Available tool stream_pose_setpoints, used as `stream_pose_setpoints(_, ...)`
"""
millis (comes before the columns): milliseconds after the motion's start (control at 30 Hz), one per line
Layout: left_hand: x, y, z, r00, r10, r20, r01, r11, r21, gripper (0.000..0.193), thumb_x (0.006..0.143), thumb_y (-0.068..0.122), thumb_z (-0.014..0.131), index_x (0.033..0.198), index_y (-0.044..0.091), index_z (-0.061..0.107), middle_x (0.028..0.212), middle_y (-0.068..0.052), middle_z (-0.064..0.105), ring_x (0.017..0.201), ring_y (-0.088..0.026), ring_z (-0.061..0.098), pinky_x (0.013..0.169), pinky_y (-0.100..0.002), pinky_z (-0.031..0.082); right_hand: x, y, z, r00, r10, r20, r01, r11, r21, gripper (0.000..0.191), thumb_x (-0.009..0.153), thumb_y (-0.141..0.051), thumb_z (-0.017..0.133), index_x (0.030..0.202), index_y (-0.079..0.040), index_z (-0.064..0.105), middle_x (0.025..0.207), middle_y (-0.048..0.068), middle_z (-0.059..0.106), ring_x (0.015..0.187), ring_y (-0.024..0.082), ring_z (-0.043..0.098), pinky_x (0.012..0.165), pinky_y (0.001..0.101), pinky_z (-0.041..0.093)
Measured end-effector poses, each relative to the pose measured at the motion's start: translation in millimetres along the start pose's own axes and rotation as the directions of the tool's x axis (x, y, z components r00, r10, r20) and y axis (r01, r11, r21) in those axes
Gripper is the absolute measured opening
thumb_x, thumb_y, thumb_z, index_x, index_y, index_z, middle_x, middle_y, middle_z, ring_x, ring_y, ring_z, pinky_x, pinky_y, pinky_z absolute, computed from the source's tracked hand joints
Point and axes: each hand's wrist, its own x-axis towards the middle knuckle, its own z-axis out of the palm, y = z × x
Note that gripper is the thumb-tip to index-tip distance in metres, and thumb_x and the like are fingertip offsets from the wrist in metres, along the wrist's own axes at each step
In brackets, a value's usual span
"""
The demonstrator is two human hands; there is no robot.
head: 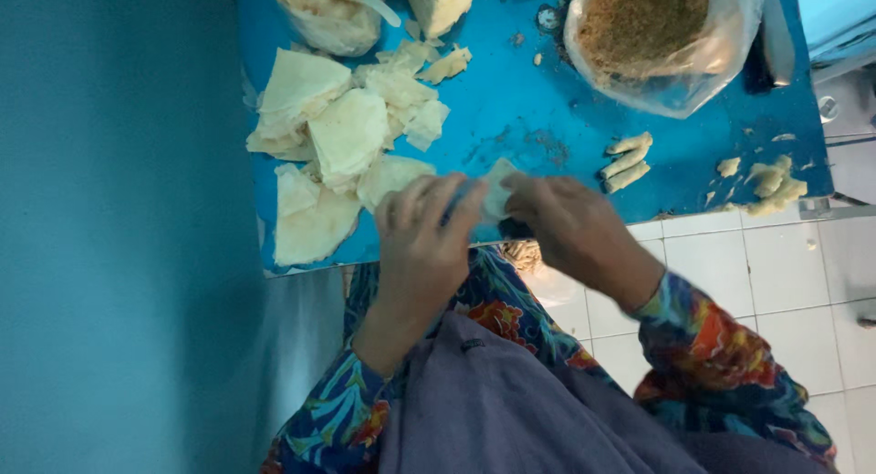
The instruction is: The person sits on the floor at a low blue table and tears flat pieces of pale dough by hand, pressing and rolling the pieces into short strips. They occasionally dip their fingers into a plastic-lined bowl of brown powder and place finished strips on the table.
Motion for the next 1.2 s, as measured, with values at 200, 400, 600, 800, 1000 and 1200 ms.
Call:
stream_pose_setpoints(200, -3.6, -3.1, 9.0, 0.984, 0.146, 0.1, -0.139, 0.987, -0.075, 0.029, 0.094, 0.022, 0.077, 0.12, 0.012, 0.071, 0.133, -0.006, 0.062, 0.13, -0.028, 0.051, 0.109, -0.058, 0.031, -69.5, 24.4, -23.2, 0.906, 0.383, -0.182, -0.342, 0.914, 0.22, 0.052, 0.089, 0.015, 0.049, 0.136, -0.006, 0.055, 0.129, 0.012, 0.066, 0.117, 0.029, 0.066, 0.086, 0.0427, 0.058)
stream_pose_setpoints(400, -7.4, -6.5, 14.4, 0.97, 0.197, 0.144, -0.177, 0.974, -0.144, 0.022, 0.097, 0.017, 0.074, 0.118, 0.012, 0.071, 0.124, 0.001, 0.064, 0.126, -0.021, 0.057, 0.115, -0.06, 0.03, -145.6, 101.0, -46.0, 0.813, 0.386, -0.436, -0.583, 0.533, -0.613, 0.064, 0.079, 0.015, 0.064, 0.134, -0.016, 0.074, 0.12, 0.011, 0.059, 0.122, 0.034, 0.044, 0.104, 0.0513, 0.035)
stream_pose_setpoints(600, -9.0, -8.0, 18.9, 0.968, 0.208, 0.137, -0.179, 0.963, -0.201, 0.022, 0.098, 0.016, 0.074, 0.118, 0.011, 0.07, 0.122, -0.002, 0.064, 0.12, -0.022, 0.059, 0.115, -0.059, 0.033, -199.7, 146.2, -36.2, 0.847, 0.402, -0.348, -0.499, 0.376, -0.781, 0.058, 0.078, 0.01, 0.06, 0.122, -0.026, 0.071, 0.121, 0.001, 0.054, 0.126, 0.025, 0.041, 0.113, 0.0432, 0.029)
stream_pose_setpoints(800, -8.6, -9.9, 15.8, 0.967, 0.215, 0.135, -0.178, 0.953, -0.247, 0.022, 0.097, 0.015, 0.074, 0.118, 0.01, 0.07, 0.122, -0.002, 0.064, 0.119, -0.023, 0.06, 0.114, -0.057, 0.037, -196.6, 147.7, -41.7, 0.828, 0.426, -0.365, -0.553, 0.513, -0.656, 0.057, 0.086, 0.01, 0.057, 0.127, -0.028, 0.071, 0.124, 0.001, 0.054, 0.128, 0.024, 0.042, 0.115, 0.0411, 0.03)
stream_pose_setpoints(1000, -5.9, -9.7, 14.2, 0.966, 0.229, 0.122, -0.193, 0.948, -0.254, 0.023, 0.096, 0.014, 0.074, 0.119, 0.009, 0.07, 0.122, -0.004, 0.064, 0.119, -0.025, 0.059, 0.112, -0.055, 0.04, -186.3, 130.0, -34.7, 0.841, 0.421, -0.34, -0.525, 0.486, -0.698, 0.059, 0.085, 0.01, 0.059, 0.127, -0.03, 0.072, 0.118, -0.001, 0.056, 0.125, 0.025, 0.044, 0.113, 0.0438, 0.029)
stream_pose_setpoints(1200, -4.9, -10.0, 11.5, 0.963, 0.236, 0.131, -0.188, 0.935, -0.302, 0.025, 0.095, 0.011, 0.074, 0.119, 0.005, 0.069, 0.122, -0.007, 0.064, 0.119, -0.028, 0.059, 0.11, -0.049, 0.045, -205.6, 140.6, -37.3, 0.835, 0.433, -0.341, -0.543, 0.544, -0.64, 0.06, 0.091, 0.014, 0.058, 0.127, -0.031, 0.075, 0.118, 0.0, 0.057, 0.126, 0.027, 0.043, 0.11, 0.0452, 0.029)
